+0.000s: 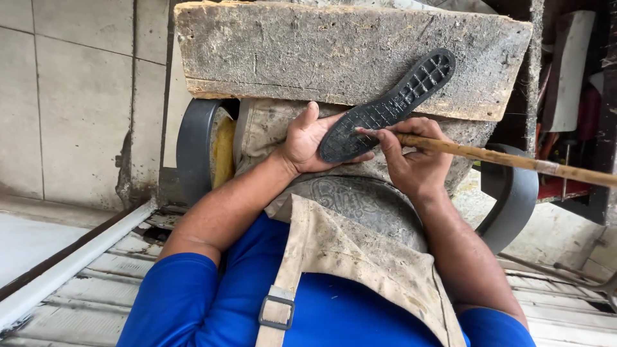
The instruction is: Applying adhesive or dye to shoe soles using brushes at a repair bench
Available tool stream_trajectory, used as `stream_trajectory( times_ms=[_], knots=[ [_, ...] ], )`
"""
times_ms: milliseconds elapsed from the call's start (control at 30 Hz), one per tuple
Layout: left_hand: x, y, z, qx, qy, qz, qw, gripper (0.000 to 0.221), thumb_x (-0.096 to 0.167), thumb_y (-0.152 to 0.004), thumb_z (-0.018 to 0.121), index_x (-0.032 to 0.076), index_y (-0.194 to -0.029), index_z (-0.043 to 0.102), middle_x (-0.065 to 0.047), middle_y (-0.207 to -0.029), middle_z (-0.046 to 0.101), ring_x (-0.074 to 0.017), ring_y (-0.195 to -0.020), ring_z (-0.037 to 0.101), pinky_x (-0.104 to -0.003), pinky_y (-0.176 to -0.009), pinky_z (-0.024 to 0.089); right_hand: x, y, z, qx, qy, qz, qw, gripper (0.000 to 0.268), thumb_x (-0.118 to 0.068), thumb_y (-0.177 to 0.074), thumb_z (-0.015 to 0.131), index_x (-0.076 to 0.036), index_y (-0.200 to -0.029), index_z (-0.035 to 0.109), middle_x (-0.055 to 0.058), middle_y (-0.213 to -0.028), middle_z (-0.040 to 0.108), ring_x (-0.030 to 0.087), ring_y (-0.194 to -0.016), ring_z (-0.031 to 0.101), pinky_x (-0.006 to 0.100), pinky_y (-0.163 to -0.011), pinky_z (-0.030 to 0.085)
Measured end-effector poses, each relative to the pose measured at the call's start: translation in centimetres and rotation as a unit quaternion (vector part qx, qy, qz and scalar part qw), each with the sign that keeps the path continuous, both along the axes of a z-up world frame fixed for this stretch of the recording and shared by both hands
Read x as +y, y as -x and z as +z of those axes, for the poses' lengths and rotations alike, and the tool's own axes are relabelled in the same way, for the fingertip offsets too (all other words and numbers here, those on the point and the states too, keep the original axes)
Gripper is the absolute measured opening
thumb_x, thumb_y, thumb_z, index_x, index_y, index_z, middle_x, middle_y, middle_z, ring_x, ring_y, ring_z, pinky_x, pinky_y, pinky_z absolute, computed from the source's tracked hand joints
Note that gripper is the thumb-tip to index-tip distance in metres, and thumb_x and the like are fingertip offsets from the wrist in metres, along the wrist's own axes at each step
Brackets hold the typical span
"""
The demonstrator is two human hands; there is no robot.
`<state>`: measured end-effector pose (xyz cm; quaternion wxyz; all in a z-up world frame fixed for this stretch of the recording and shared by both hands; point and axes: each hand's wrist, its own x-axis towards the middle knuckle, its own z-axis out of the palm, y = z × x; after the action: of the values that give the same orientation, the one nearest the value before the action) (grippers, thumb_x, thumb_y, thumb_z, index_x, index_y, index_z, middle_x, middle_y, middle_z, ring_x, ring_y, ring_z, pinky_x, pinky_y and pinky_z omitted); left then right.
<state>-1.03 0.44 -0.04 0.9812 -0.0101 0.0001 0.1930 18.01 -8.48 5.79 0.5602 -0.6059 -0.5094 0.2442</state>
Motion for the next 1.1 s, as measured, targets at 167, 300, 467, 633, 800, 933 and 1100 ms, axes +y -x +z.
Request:
stream_trajectory(
  times_ms=[167,300,467,633,800,933,1100],
  knots=[
    [0.0,0.1,0.0,0.003,-0.011,0.003,1.0,0.1,0.076,-0.085,0.061,0.007,-0.154,0.043,-0.023,-0.149,0.055,-0.0393,-0.138,0.054,-0.062,-0.119,0.039,-0.2,-0.9,-1.2,-0.135,-0.07,-0.01,0.988,0.023,-0.001,-0.094,0.086,0.006,-0.093,0.064,0.022,-0.082,0.07,0.032,-0.068,0.069,0.034,-0.054,0.054],
    [-0.2,-0.6,-2.9,0.046,-0.001,-0.009,0.999,0.109,0.083,-0.077,0.054,0.007,-0.154,0.04,-0.023,-0.144,0.056,-0.032,-0.124,0.062,-0.038,-0.098,0.055,-1.3,1.4,-1.8,-0.076,-0.02,0.103,0.992,0.021,-0.013,-0.088,0.087,-0.006,-0.089,0.067,0.012,-0.081,0.075,0.031,-0.069,0.073,0.036,-0.057,0.056],
    [0.0,0.2,1.4,-0.013,-0.003,0.0,1.0,0.103,0.081,-0.085,0.055,0.008,-0.156,0.041,-0.024,-0.145,0.059,-0.0387,-0.138,0.055,-0.062,-0.121,0.035,-0.3,-2.0,-2.9,-0.02,-0.038,0.016,0.999,0.025,-0.006,-0.095,0.087,0.004,-0.097,0.065,0.022,-0.082,0.071,0.026,-0.063,0.069,0.03,-0.053,0.053],
    [-0.4,-0.3,-1.5,-0.004,0.014,-0.002,1.0,0.11,0.086,-0.081,0.049,0.008,-0.158,0.035,-0.027,-0.151,0.05,-0.0454,-0.139,0.05,-0.07,-0.121,0.03,-0.2,1.3,-1.3,0.066,0.009,0.045,0.997,0.03,-0.003,-0.084,0.092,0.005,-0.094,0.066,0.02,-0.079,0.071,0.023,-0.063,0.071,0.03,-0.052,0.053],
    [-0.3,0.0,1.1,-0.009,-0.019,-0.001,1.0,0.11,0.089,-0.082,0.05,0.011,-0.159,0.038,-0.024,-0.152,0.052,-0.0415,-0.141,0.051,-0.063,-0.121,0.033,2.1,-2.4,-1.4,0.07,-0.095,-0.091,0.989,0.028,0.0,-0.097,0.084,0.008,-0.102,0.058,0.025,-0.089,0.066,0.032,-0.063,0.073,0.032,-0.052,0.059],
    [-0.2,-0.1,1.0,-0.016,-0.018,-0.007,1.0,0.103,0.084,-0.086,0.052,0.012,-0.158,0.041,-0.023,-0.151,0.054,-0.0421,-0.138,0.054,-0.06,-0.121,0.039,1.7,0.8,-0.4,0.03,-0.045,-0.073,0.996,0.028,0.004,-0.097,0.085,0.006,-0.097,0.057,0.024,-0.084,0.067,0.026,-0.066,0.07,0.03,-0.05,0.054],
    [-0.4,-0.5,0.9,0.014,-0.07,0.005,0.997,0.095,0.083,-0.088,0.052,0.019,-0.156,0.045,-0.02,-0.146,0.059,-0.0409,-0.131,0.06,-0.056,-0.113,0.049,2.1,-0.4,-0.9,0.053,-0.038,-0.059,0.996,0.028,-0.004,-0.099,0.084,0.003,-0.103,0.057,0.021,-0.087,0.071,0.019,-0.071,0.069,0.023,-0.055,0.052]
  ],
)
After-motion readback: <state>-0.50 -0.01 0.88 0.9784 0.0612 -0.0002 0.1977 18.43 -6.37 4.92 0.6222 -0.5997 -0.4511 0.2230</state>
